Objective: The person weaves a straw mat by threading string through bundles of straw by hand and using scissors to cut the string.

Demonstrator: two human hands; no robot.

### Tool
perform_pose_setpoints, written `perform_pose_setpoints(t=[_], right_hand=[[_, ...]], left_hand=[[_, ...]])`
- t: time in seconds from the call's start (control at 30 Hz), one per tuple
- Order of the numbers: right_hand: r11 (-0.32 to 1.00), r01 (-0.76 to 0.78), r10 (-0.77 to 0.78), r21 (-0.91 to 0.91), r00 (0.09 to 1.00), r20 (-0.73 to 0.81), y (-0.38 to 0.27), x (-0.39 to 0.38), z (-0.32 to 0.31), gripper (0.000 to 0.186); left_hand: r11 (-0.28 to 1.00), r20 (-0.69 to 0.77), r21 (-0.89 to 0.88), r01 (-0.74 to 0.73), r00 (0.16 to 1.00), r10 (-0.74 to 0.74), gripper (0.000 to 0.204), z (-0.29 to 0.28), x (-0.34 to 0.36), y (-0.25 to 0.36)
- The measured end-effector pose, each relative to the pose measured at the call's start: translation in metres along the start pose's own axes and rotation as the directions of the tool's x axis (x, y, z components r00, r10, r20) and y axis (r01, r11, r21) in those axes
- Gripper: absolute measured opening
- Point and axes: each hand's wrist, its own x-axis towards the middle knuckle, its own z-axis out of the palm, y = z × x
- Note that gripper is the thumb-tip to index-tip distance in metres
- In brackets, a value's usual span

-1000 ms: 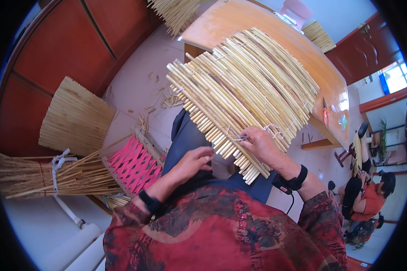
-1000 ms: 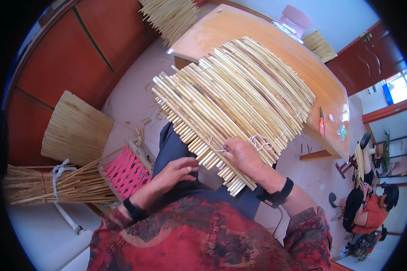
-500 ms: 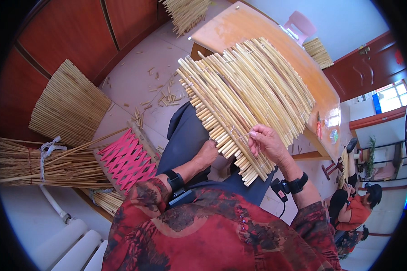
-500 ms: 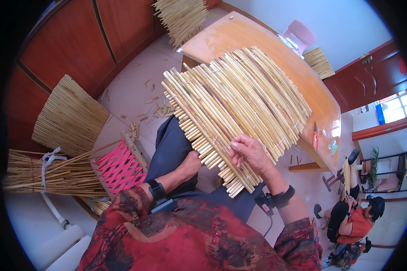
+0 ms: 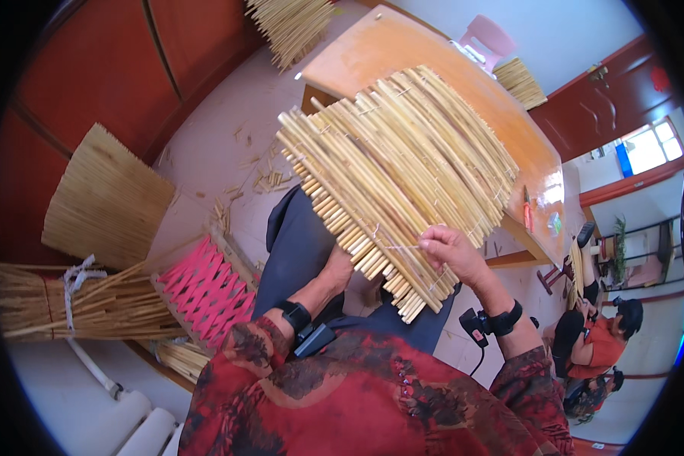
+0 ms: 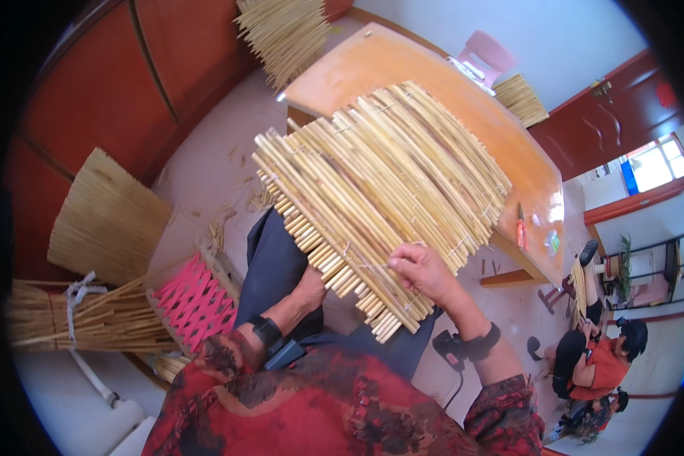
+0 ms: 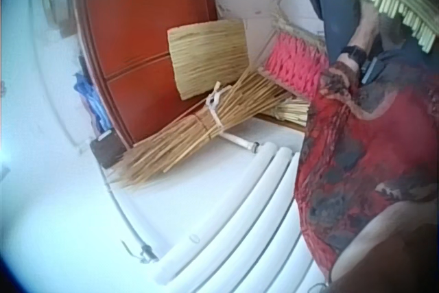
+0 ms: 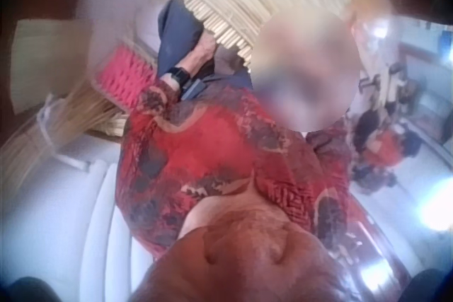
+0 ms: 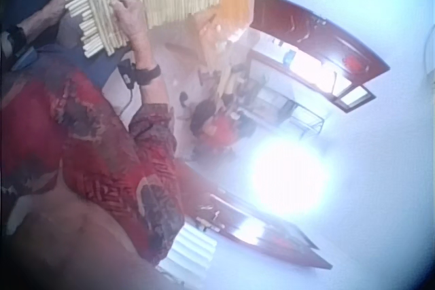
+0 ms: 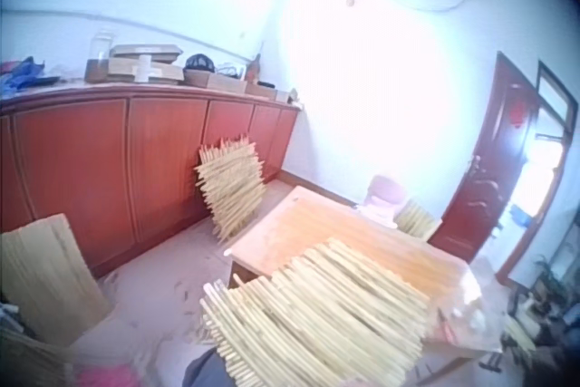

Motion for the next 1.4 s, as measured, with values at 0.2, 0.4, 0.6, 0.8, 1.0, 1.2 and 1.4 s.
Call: perform_pose_setpoints(t=[0.2, 0.4, 0.6, 0.8, 1.0, 1.2, 1.4], right_hand=[[0.998, -0.034, 0.037, -0.047, 0.996, 0.076, 0.003, -0.011, 0.014, 0.014], [0.967, 0.035, -0.025, -0.252, 0.999, 0.042, 0.002, -0.026, -0.001, 0.018], [0.995, -0.103, 0.104, -0.011, 0.986, 0.128, -0.033, -0.039, -0.026, 0.019], [0.807, 0.511, -0.373, 0.296, 0.829, -0.416, -0.107, -0.064, -0.066, 0.018], [0.475, 0.848, -0.602, 0.237, 0.509, -0.615, -0.154, -0.099, -0.166, 0.016], [0.512, 0.853, -0.583, 0.1, 0.431, -0.689, -0.175, -0.081, -0.222, 0.018], [0.924, 0.129, -0.328, -0.36, 0.754, -0.569, -0.17, -0.026, -0.172, 0.022]], left_hand=[[0.999, -0.046, -0.001, 0.032, 0.998, -0.032, 0.042, -0.019, 0.006, -0.018], [0.978, -0.057, 0.157, -0.137, 0.987, 0.148, 0.043, -0.021, 0.004, -0.023], [0.934, -0.131, 0.333, -0.126, 0.975, 0.178, 0.04, -0.039, 0.013, -0.038], [0.978, -0.199, 0.207, 0.007, 0.979, 0.036, 0.046, -0.041, 0.007, -0.043], [0.965, -0.226, 0.225, 0.132, 0.971, -0.08, 0.032, -0.038, 0.01, -0.046], [0.956, -0.324, -0.012, 0.293, 0.903, -0.282, 0.035, -0.051, 0.026, -0.056], [0.944, -0.306, -0.057, 0.324, 0.895, -0.325, 0.036, -0.065, 0.027, -0.061]])
